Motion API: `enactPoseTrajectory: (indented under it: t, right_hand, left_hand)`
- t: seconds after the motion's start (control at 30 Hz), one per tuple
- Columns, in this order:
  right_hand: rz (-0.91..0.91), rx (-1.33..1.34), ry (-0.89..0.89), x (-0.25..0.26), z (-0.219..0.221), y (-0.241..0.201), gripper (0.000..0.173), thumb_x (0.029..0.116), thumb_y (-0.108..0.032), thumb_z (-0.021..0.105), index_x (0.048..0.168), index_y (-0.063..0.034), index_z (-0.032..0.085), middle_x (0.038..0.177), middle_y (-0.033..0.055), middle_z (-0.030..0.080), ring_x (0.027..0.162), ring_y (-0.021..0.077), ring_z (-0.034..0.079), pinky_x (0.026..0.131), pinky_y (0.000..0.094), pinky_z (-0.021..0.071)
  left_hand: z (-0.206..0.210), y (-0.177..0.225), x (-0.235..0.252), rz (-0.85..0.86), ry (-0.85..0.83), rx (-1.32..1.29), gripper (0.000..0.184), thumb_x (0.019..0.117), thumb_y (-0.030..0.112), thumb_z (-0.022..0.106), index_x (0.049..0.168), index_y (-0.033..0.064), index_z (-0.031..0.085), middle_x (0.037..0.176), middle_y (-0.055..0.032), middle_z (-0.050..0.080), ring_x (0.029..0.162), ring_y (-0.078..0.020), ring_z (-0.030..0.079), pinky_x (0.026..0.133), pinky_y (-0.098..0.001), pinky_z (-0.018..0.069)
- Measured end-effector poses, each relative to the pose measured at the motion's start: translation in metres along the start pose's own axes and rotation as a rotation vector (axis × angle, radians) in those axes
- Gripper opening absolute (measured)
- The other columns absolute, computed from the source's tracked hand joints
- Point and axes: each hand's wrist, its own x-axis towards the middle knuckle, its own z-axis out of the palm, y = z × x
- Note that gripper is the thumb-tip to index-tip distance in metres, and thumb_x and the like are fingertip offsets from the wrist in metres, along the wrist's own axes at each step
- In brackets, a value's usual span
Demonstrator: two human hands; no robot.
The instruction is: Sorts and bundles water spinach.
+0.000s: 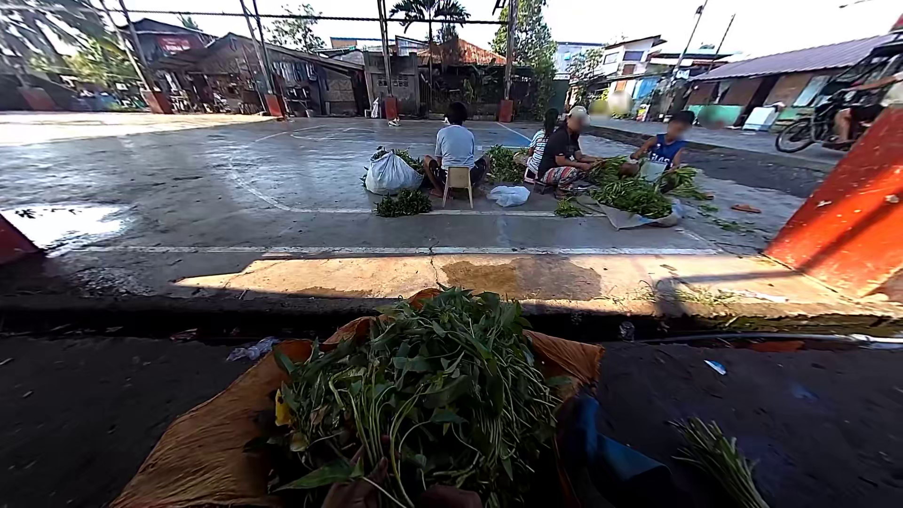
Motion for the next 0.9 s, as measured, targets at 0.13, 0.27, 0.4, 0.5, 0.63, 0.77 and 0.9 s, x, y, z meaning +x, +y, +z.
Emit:
enactPoseTrajectory:
  t: [0.13,0.27,0.4,0.5,0.63,0.77,0.9]
  right_hand:
    - [0.052,-0.019,0.077,0.0,-0.005,-0.001,0.022,0.0962,-0.005,0.063,0.114,0.0041,0.072,0.103,0.0186,0.075,0.093,0.0287,0.073,0.089,0.048,0.0582]
    - [0.079,-0.054,0.065,0.006,-0.006,-0.007,0.023,0.0944,-0.005,0.064,0.114,0.0024,0.073,0.101,0.0161,0.075,0.091,0.026,0.074,0.087,0.0454,0.0595]
    - [0.085,-0.066,0.078,0.011,-0.002,-0.008,0.023,0.0955,-0.005,0.063,0.114,0.0037,0.072,0.101,0.0169,0.075,0.092,0.026,0.074,0.088,0.0441,0.059]
    - [0.099,-0.075,0.08,0.014,0.005,-0.009,0.027,0.0967,-0.006,0.062,0.121,0.0036,0.069,0.097,0.0168,0.075,0.086,0.0271,0.074,0.084,0.0464,0.0599]
    - [0.104,-0.099,-0.126,0.029,0.006,-0.008,0.057,0.0977,-0.014,0.062,0.152,-0.0094,0.046,0.092,0.0165,0.07,0.079,0.0324,0.068,0.078,0.0556,0.056]
    - [0.042,-0.129,-0.309,0.048,0.001,-0.011,0.051,0.1017,-0.017,0.056,0.152,-0.0163,0.047,0.111,0.0188,0.071,0.092,0.0359,0.069,0.084,0.0599,0.0541]
    - [0.062,-0.216,-0.4,0.063,0.01,-0.033,0.035,0.1021,-0.012,0.057,0.136,-0.0074,0.062,0.126,0.0217,0.066,0.115,0.0385,0.065,0.099,0.0595,0.0499]
  left_hand:
    - [0.014,0.004,0.002,-0.035,-0.001,0.004,0.029,0.0994,-0.01,0.048,0.123,0.0045,0.058,0.104,-0.0023,0.074,0.091,-0.0104,0.072,0.082,-0.0275,0.0606]
    - [0.014,0.01,-0.001,-0.081,-0.005,-0.047,0.024,0.1002,-0.009,0.047,0.118,0.0017,0.059,0.101,-0.0045,0.071,0.088,-0.0128,0.07,0.081,-0.0302,0.0602]
    - [0.012,0.007,0.003,-0.073,-0.002,-0.125,0.023,0.1012,-0.01,0.043,0.114,0.0032,0.058,0.095,-0.0035,0.072,0.08,-0.0123,0.07,0.075,-0.0294,0.0608]
    - [0.01,0.006,0.007,-0.067,0.043,-0.19,0.022,0.1025,-0.009,0.041,0.114,0.0042,0.055,0.096,-0.0051,0.069,0.082,-0.0154,0.07,0.076,-0.0323,0.0612]
    - [0.007,0.006,0.013,-0.075,0.046,-0.294,0.023,0.104,-0.009,0.037,0.117,0.0052,0.051,0.1,-0.008,0.071,0.083,-0.0183,0.072,0.077,-0.032,0.0614]
    - [0.001,0.006,0.015,-0.089,0.112,-0.342,0.021,0.1055,-0.006,0.036,0.11,0.0054,0.053,0.087,-0.0057,0.07,0.076,-0.0153,0.071,0.073,-0.0291,0.0612]
    - [-0.016,0.003,0.016,-0.083,0.171,-0.317,0.023,0.1084,0.0,0.031,0.105,0.0055,0.053,0.08,-0.0055,0.067,0.07,-0.0148,0.069,0.066,-0.029,0.0611]
